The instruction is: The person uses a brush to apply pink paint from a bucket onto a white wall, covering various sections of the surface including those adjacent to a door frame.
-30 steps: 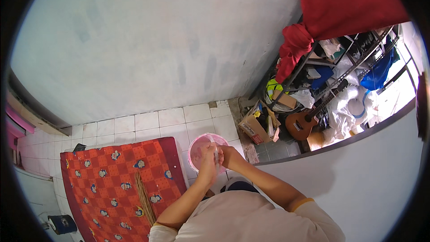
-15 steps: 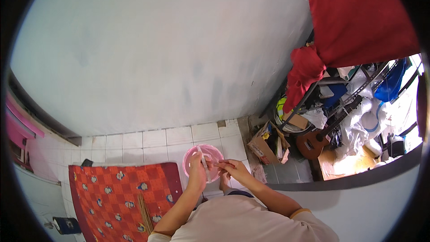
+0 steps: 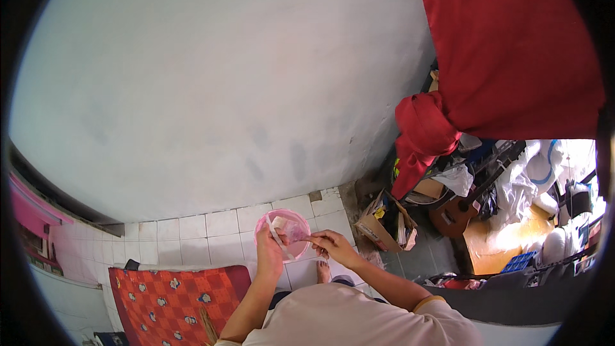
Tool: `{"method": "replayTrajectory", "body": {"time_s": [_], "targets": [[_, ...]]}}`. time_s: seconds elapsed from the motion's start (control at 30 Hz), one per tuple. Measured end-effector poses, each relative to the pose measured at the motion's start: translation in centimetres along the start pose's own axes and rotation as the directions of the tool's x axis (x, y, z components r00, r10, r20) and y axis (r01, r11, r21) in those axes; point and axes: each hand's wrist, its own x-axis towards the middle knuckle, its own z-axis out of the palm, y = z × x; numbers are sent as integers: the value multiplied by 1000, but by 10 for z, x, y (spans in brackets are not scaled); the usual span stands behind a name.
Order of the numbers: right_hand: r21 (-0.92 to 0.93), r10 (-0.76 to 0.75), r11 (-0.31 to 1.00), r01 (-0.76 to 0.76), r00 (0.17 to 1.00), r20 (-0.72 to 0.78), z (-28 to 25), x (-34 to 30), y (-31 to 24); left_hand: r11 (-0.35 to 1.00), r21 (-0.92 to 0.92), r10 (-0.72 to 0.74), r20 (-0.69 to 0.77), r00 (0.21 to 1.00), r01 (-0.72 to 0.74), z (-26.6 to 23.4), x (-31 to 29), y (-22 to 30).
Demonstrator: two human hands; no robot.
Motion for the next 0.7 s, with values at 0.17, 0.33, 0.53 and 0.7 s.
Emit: {"method": "replayTrajectory", "body": {"time_s": [0.17, 0.33, 0.53, 0.7], "targets": [[133, -35, 990, 50, 993, -109, -17, 11, 0, 1000, 3, 29, -6, 1000, -29, 12, 31, 7], [209, -28, 974, 91, 959, -283, -23, 15, -14, 1000, -5, 27, -20, 999, -27, 15, 61, 17], [175, -112, 959, 225, 862, -494, -38, 34, -49, 999, -51, 5, -32, 999, -7, -5, 95, 30], [150, -291, 874, 463, 744, -602, -48, 78, -94, 999, -45, -5, -58, 998, 2, -43, 110, 35]]}}
